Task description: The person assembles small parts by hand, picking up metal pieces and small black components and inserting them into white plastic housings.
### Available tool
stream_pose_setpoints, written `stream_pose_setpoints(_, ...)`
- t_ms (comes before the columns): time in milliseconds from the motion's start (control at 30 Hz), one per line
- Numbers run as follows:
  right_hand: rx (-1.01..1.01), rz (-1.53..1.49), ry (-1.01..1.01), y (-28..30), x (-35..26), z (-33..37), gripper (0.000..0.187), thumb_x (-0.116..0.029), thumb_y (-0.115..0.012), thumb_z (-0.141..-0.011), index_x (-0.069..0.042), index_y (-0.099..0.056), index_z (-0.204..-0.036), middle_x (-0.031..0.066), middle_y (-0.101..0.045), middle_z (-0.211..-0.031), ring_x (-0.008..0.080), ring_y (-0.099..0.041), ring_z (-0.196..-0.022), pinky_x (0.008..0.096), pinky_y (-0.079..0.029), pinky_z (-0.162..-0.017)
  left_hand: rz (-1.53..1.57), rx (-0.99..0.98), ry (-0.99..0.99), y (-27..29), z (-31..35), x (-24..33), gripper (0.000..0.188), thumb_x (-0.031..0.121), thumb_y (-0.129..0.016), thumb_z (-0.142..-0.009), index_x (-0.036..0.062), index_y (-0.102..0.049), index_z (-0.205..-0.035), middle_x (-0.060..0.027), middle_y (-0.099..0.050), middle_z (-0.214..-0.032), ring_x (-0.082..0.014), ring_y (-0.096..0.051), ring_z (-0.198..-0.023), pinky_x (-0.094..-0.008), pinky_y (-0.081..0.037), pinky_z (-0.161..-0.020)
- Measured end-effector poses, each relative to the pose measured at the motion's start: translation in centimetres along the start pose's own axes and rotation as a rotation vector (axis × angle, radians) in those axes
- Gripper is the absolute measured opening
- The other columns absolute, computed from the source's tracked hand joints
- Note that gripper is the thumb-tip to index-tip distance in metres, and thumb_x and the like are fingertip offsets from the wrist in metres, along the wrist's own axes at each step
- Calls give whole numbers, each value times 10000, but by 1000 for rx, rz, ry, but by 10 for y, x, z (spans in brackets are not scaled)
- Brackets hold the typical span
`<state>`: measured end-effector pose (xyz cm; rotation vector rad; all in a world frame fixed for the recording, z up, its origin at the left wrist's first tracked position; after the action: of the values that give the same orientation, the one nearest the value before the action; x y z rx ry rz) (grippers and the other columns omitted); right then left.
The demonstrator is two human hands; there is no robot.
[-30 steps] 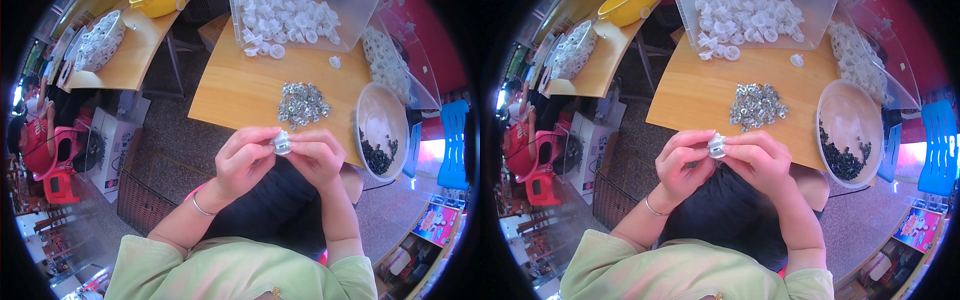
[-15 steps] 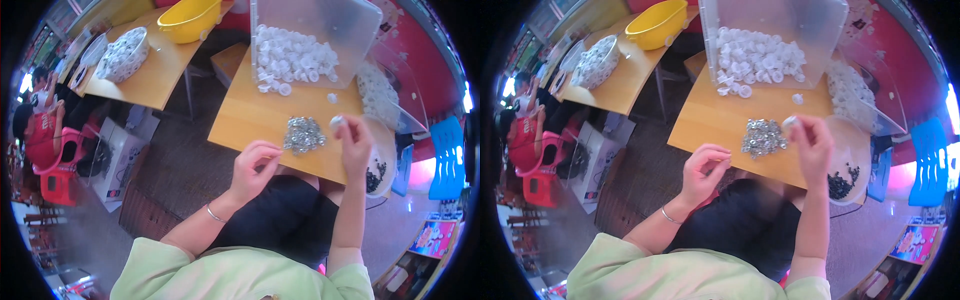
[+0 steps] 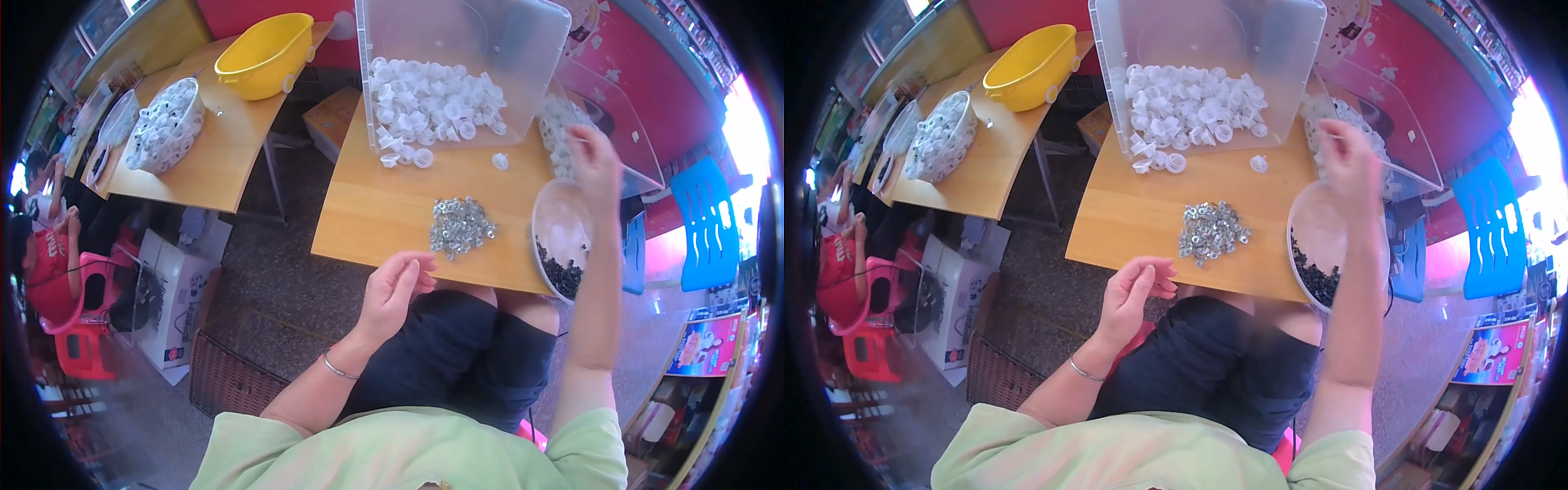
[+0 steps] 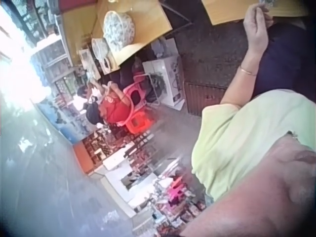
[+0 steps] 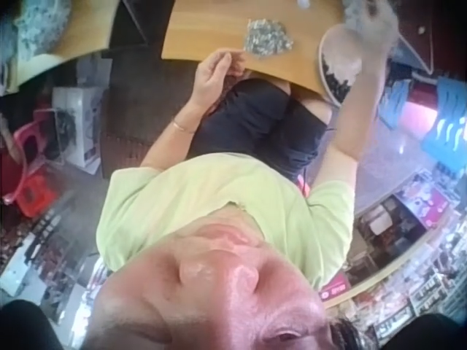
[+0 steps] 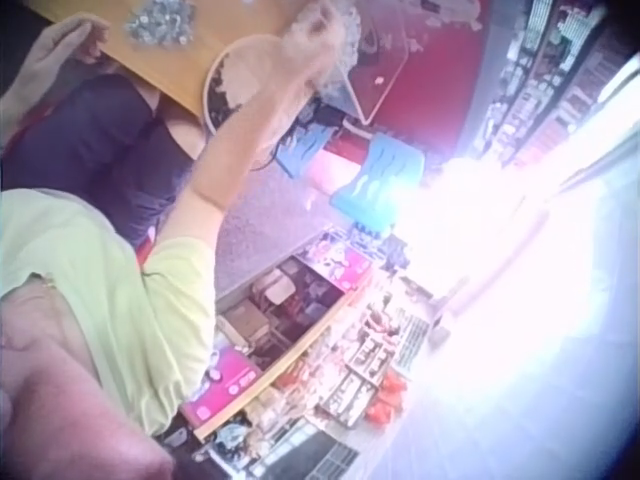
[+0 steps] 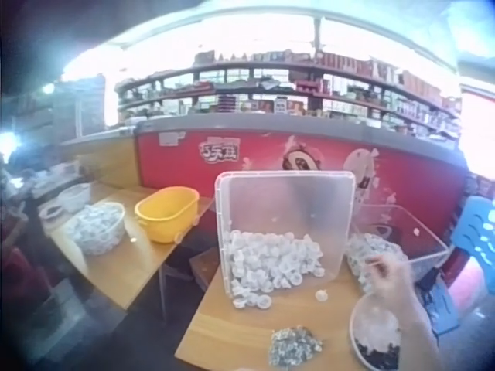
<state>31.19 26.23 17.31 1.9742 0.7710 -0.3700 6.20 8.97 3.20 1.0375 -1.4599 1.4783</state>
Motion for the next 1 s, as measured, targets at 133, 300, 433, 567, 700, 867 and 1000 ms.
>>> stream_pose_setpoints(133, -271, 78, 206, -98, 5, 7, 230, -92, -595, -775, -25, -607, -995, 140, -608, -967, 279, -593, -911, 366, -473, -786, 21, 5, 9, 1, 0, -4, 192, 79, -434, -937, 4, -535, -1082, -46, -581, -926, -80, -565, -783, -207, -482, -723)
stream_pose_setpoints(300, -411, 338, 55, -166, 57, 3, 192, -91, -587, -769, -17, -606, -946, 174, -587, -988, 330, -560, -954, 406, -453, -819, 44, 10, 46, -1, -2, -6, 191, 65, -470, -919, 11, -525, -1094, -40, -577, -930, -79, -566, -785, -211, -483, -729)
stream_pose_setpoints(433, -404, 370, 61, -176, 45, 14, 145, -71, -583, -760, -9, -592, -891, 186, -588, -962, 342, -564, -922, 416, -456, -799, 98, 27, 97, 5, -4, -8, 197, 95, -487, -918, 19, -521, -1096, -50, -578, -936, -89, -574, -787, -220, -489, -735)
stream_pose_setpoints(567, -371, 221, 21, -150, 25, 18, 137, -73, -596, -773, 2, -586, -887, 163, -604, -903, 295, -595, -861, 379, -477, -754, 182, 20, 182, 4, -6, -12, 215, 124, -470, -928, 22, -505, -1113, -68, -573, -957, -111, -588, -795, -232, -499, -747)
stream_pose_setpoints(700, -431, -460, -78, -115, -53, 64, 173, -67, -645, -788, 3, -570, -928, 53, -594, -820, 114, -591, -771, 245, -480, -681, 390, 12, 237, 1, -5, -14, 276, 148, -440, -946, 21, -458, -1190, -106, -559, -1039, -145, -598, -854, -259, -509, -779)
stream_pose_setpoints(867, -556, -646, 174, -112, -115, 134, 206, 12, -672, -710, -9, -599, -901, 94, -602, -894, 176, -600, -800, 271, -495, -699, 621, -39, 233, -5, -4, -14, 361, 160, -433, -951, 24, -403, -1284, -129, -547, -1111, -170, -589, -941, -278, -505, -820)
stream_pose_setpoints(1000, -525, -613, 231, -115, -115, 138, 234, 11, -678, -690, -19, -606, -911, 102, -602, -915, 200, -594, -819, 289, -496, -690, 542, 1, 261, -4, -7, -20, 406, 158, -451, -943, 25, -377, -1319, -130, -547, -1132, -179, -582, -984, -285, -500, -839)
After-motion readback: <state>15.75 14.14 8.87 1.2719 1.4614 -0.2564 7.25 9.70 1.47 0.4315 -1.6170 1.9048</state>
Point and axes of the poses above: each hand's wrist, its own z-axis away from the middle knuckle, its own y-axis out of the back of the hand, x = y × z, the point moved 8 cm from there along -z, towards the middle knuckle
